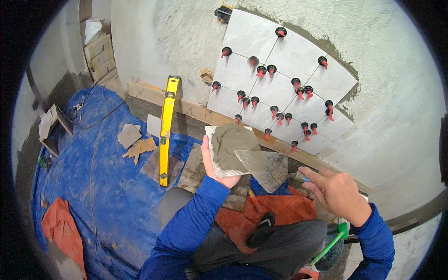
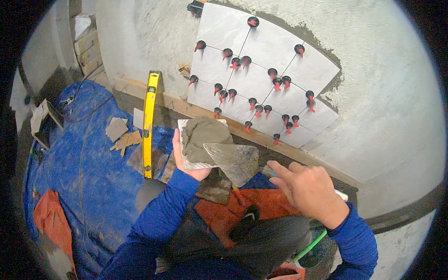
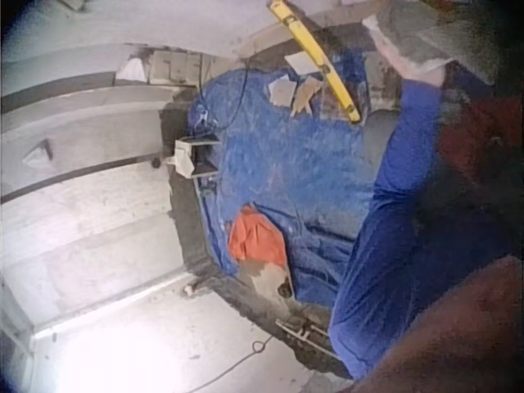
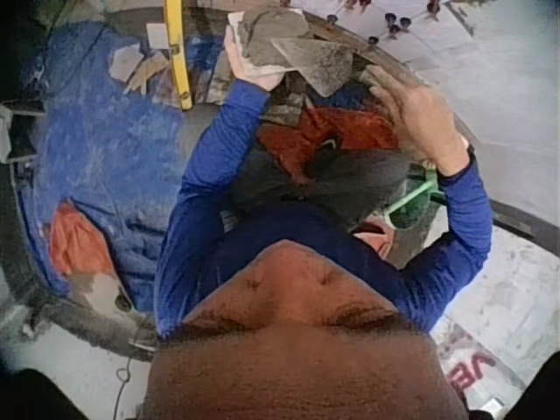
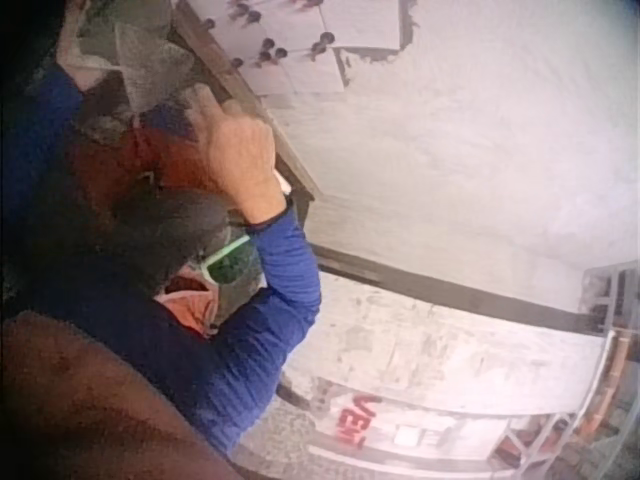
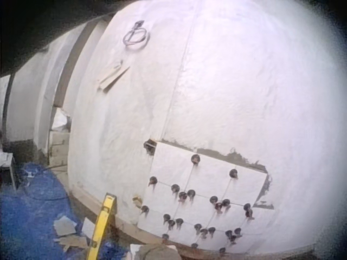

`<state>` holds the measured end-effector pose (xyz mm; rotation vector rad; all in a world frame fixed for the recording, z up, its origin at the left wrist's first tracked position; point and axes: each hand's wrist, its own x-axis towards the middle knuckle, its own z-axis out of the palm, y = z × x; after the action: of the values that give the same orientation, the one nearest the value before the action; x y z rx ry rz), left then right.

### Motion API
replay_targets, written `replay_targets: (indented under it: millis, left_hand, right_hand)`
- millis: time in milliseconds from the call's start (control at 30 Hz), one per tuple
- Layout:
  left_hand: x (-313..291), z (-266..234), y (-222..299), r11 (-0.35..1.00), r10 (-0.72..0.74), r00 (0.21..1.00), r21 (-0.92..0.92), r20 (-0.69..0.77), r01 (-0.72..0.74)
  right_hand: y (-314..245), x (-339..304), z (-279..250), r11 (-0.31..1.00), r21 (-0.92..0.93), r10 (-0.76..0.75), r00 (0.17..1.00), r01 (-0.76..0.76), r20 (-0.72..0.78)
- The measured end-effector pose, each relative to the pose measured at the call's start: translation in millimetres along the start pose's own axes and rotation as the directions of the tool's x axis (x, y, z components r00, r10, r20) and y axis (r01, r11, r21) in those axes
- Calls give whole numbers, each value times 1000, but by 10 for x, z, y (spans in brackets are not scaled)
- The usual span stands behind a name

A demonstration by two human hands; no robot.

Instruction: The person applies adhesive to the back of a white ceramic tile using a trowel, then places it onto a wall section where other tiles are already set with leveling clips. They use a rubber mallet to tap the tile into place and a spirit level to check alignment.

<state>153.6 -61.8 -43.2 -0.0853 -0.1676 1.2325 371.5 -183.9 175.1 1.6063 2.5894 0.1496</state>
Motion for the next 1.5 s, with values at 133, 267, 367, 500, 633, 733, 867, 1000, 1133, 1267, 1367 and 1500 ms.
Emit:
replay_targets:
  millis: [133,267,367,500,633,733,867,1000,1133,1267,1367,1500]
  left_hand:
    - [-2,68,-11,999,-23,999,34,39,22]
    - [47,103,37,997,-50,994,65,101,44]
    - [56,102,55,998,-40,994,54,102,35]
    - [44,96,70,999,-46,991,28,128,42]
    - [61,84,65,1000,18,997,-3,70,-18]
    - [84,59,61,996,82,996,19,22,-82]
    - [144,40,100,991,133,989,23,61,-135]
    - [162,-17,55,985,141,986,90,94,-149]
    - [208,-166,37,983,149,982,92,115,-160]
    - [292,-328,91,982,186,960,-11,211,-188]
    - [299,-363,99,967,236,965,65,114,-245]
    - [214,-226,148,965,230,971,114,70,-237]
  right_hand:
    - [77,-17,-86,994,-109,-22,999,17,-43]
    - [208,13,-147,998,-56,-22,1000,21,-11]
    - [272,-24,-121,999,40,7,1000,-8,13]
    - [225,-114,118,977,198,86,995,-76,-42]
    - [68,-237,442,955,253,186,976,-153,-112]
    - [-99,-224,716,909,390,224,962,-148,-157]
    - [-178,-156,802,879,465,172,980,-106,-103]
    - [-92,-67,617,845,518,122,991,-129,47]
    - [-157,-46,632,788,584,147,980,-197,134]
    - [-414,-51,1037,854,515,178,972,-77,-151]
    - [-659,-20,1443,847,529,249,919,-54,-305]
    - [-738,-149,1622,827,553,286,921,-97,-266]
